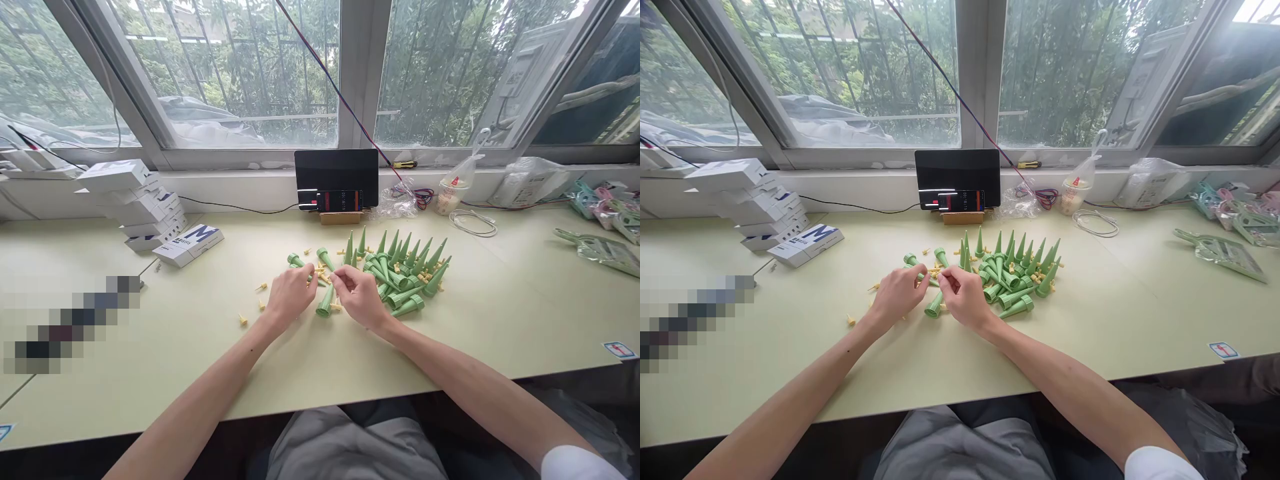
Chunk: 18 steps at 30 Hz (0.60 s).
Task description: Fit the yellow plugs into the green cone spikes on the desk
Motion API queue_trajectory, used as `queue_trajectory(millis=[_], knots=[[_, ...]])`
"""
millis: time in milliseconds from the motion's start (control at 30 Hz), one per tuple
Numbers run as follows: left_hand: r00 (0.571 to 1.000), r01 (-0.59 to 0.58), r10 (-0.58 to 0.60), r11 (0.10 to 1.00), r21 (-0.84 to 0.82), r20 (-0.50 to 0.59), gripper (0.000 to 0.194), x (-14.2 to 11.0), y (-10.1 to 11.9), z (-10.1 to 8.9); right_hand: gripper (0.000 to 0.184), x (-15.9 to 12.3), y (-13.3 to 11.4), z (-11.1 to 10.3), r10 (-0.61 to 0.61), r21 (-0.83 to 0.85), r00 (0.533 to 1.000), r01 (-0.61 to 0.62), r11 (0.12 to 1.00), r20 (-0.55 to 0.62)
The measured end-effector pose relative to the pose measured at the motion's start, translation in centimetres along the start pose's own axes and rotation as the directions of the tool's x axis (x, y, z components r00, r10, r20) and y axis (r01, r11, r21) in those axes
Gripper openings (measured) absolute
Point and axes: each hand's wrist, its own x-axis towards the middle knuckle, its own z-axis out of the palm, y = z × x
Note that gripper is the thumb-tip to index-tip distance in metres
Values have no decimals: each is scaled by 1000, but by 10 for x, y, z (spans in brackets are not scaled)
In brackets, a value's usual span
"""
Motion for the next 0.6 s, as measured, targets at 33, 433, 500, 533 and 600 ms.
queue_trajectory(millis=[33,433,500,533,600], knots=[[999,2,-5,997,73,44,23,0,-1,-1,26,0,0,0,1,1,1000,-1,1000,0],[980,-27,-25,966,257,199,27,-2,3,-1,24,1,0,-1,-27,-3,1000,27,1000,15],[981,-35,-16,967,254,193,26,-2,3,0,24,1,0,-1,-33,-14,999,33,999,12],[982,-37,-12,967,250,190,26,-2,3,0,24,1,0,-1,-34,-13,999,34,999,12],[983,-39,-3,973,228,181,26,-2,2,0,24,0,0,-1,-33,-9,999,33,999,15]])
